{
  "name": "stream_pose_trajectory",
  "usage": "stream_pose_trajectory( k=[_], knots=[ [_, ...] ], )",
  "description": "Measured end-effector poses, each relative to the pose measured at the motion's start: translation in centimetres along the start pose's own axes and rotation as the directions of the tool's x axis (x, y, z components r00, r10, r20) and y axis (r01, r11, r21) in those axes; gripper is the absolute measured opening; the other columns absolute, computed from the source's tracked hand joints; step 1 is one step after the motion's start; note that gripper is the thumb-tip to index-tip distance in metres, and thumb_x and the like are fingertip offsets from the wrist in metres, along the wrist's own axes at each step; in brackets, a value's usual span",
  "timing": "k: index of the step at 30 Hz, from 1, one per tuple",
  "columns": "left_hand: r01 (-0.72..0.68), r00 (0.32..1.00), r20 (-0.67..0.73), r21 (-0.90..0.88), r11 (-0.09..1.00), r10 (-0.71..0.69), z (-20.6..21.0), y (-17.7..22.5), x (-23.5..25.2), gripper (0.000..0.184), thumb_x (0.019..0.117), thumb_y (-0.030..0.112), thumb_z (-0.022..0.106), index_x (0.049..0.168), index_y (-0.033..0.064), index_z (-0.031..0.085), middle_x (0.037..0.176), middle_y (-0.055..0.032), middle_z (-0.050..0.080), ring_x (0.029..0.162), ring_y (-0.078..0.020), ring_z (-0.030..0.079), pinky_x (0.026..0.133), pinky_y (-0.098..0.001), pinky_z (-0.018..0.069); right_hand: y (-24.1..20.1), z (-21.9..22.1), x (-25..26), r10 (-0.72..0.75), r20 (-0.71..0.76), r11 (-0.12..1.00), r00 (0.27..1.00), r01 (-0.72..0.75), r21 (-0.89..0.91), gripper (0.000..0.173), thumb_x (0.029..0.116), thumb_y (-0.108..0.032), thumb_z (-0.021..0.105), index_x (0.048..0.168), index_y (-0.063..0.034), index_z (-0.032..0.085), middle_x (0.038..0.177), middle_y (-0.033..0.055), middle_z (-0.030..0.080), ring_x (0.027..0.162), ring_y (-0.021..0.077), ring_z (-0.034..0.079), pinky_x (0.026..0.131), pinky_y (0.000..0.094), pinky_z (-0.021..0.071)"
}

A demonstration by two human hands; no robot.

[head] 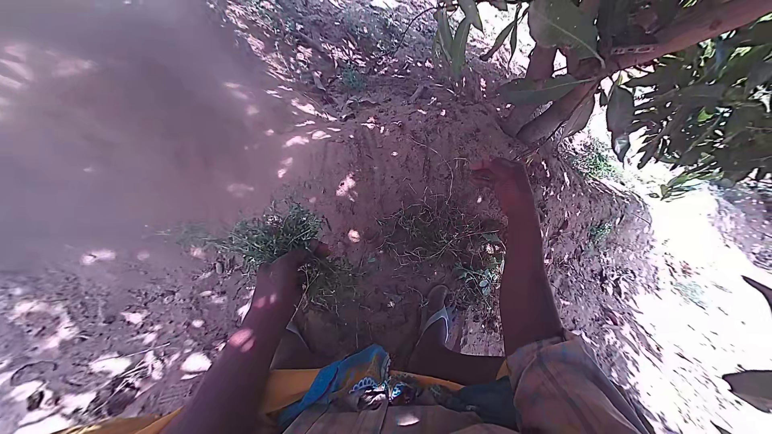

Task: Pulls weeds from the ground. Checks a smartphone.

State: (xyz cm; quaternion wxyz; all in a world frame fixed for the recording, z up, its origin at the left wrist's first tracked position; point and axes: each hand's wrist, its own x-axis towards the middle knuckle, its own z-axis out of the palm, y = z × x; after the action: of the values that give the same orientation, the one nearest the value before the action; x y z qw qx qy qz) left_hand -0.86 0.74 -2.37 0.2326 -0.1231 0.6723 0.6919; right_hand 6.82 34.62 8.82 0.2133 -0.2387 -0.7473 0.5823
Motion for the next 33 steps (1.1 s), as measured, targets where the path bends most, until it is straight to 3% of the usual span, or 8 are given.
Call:
stream_pose_trajectory(
  k=[2,5,9,14,23,28,31,33],
  knots=[
    [0.009,1.0,0.003,-0.022,1.0,-0.009,-0.2,-0.1,0.2,0.02,0.1034,0.006,0.043,0.106,0.0034,0.063,0.088,0.0044,0.071,0.079,-0.0006,0.066,0.073,-0.0192,0.0541,0.5,-0.4,-0.1,-0.003,0.038,0.985,0.999,-0.004,0.172,0.036,0.1088,-0.012,0.035,0.095,-0.001,0.066,0.089,0.0045,0.075,0.081,0.0104,0.073,0.079,0.0269,0.0608],
    [0.001,1.0,-0.02,-0.065,0.998,-0.002,0.2,0.0,0.0,0.016,0.1025,0.005,0.048,0.104,0.0016,0.062,0.089,0.0006,0.069,0.08,-0.0045,0.065,0.075,-0.0225,0.0543,1.1,1.5,-1.2,0.171,0.108,0.984,0.979,-0.164,-0.074,0.035,0.1102,-0.013,0.038,0.116,0.0116,0.061,0.106,0.0153,0.07,0.09,0.0118,0.066,0.084,0.028,0.0528],
    [-0.047,0.999,0.01,-0.085,0.995,0.048,0.3,0.7,-1.2,0.023,0.1052,0.009,0.043,0.112,-0.0016,0.062,0.1,-0.0039,0.065,0.091,-0.0076,0.062,0.085,-0.0262,0.0508,2.1,6.6,-2.7,0.109,0.371,0.994,0.922,-0.107,-0.024,0.034,0.1093,-0.016,0.038,0.104,0.0014,0.066,0.099,0.0037,0.073,0.084,0.008,0.07,0.083,0.027,0.0577],
    [-0.148,0.978,0.135,-0.096,0.984,0.16,-0.6,0.7,-1.0,0.035,0.1093,0.012,0.033,0.117,0.0006,0.065,0.107,-0.0021,0.073,0.1,-0.0064,0.067,0.09,-0.0241,0.0523,3.7,11.8,-4.6,0.138,0.58,0.985,0.803,-0.174,0.006,0.029,0.1071,-0.006,0.043,0.101,0.0062,0.068,0.093,0.0063,0.075,0.083,0.009,0.071,0.083,0.0265,0.058],
    [-0.063,0.976,0.188,-0.214,0.975,0.105,-0.7,1.1,-1.5,0.03,0.1085,0.011,0.037,0.109,0.0029,0.066,0.098,-0.0018,0.072,0.092,-0.0071,0.068,0.085,-0.0239,0.0546,3.2,14.7,-6.8,0.022,0.822,0.967,0.569,0.197,-0.162,0.021,0.1007,-0.013,0.061,0.103,0.0042,0.073,0.095,0.0039,0.069,0.08,-0.0038,0.054,0.074,0.015,0.044],
    [-0.022,0.985,0.159,-0.256,0.966,0.064,-0.6,0.3,-0.3,0.032,0.106,0.006,0.035,0.093,0.0074,0.064,0.08,0.0006,0.069,0.077,-0.0097,0.067,0.075,-0.0245,0.0559,4.3,14.9,-6.1,0.1,0.815,0.955,0.57,0.175,-0.239,0.023,0.1021,-0.009,0.057,0.111,0.0075,0.07,0.102,0.0119,0.069,0.086,0.0053,0.058,0.08,0.0216,0.0472],
    [-0.028,0.996,0.077,-0.148,0.989,0.04,-0.5,-0.7,0.8,0.021,0.102,0.004,0.042,0.098,0.0055,0.063,0.083,0.0002,0.067,0.076,-0.0093,0.065,0.072,-0.025,0.054,6.5,15.2,-6.1,0.221,0.667,0.833,0.711,0.219,-0.508,0.027,0.103,-0.012,0.057,0.122,0.0036,0.069,0.129,0.0213,0.064,0.12,0.0291,0.061,0.103,0.044,0.0464],
    [-0.043,0.996,0.066,-0.133,0.99,0.052,-0.5,-0.7,0.6,0.02,0.1019,0.003,0.045,0.099,0.0056,0.064,0.085,0.0014,0.069,0.076,-0.0081,0.066,0.073,-0.0242,0.0556,8.2,15.3,-6.0,0.265,0.529,0.649,0.806,0.257,-0.716,0.034,0.1025,-0.016,0.056,0.132,-0.004,0.066,0.148,0.0201,0.053,0.14,0.0346,0.046,0.115,0.0509,0.0366]
  ],
)
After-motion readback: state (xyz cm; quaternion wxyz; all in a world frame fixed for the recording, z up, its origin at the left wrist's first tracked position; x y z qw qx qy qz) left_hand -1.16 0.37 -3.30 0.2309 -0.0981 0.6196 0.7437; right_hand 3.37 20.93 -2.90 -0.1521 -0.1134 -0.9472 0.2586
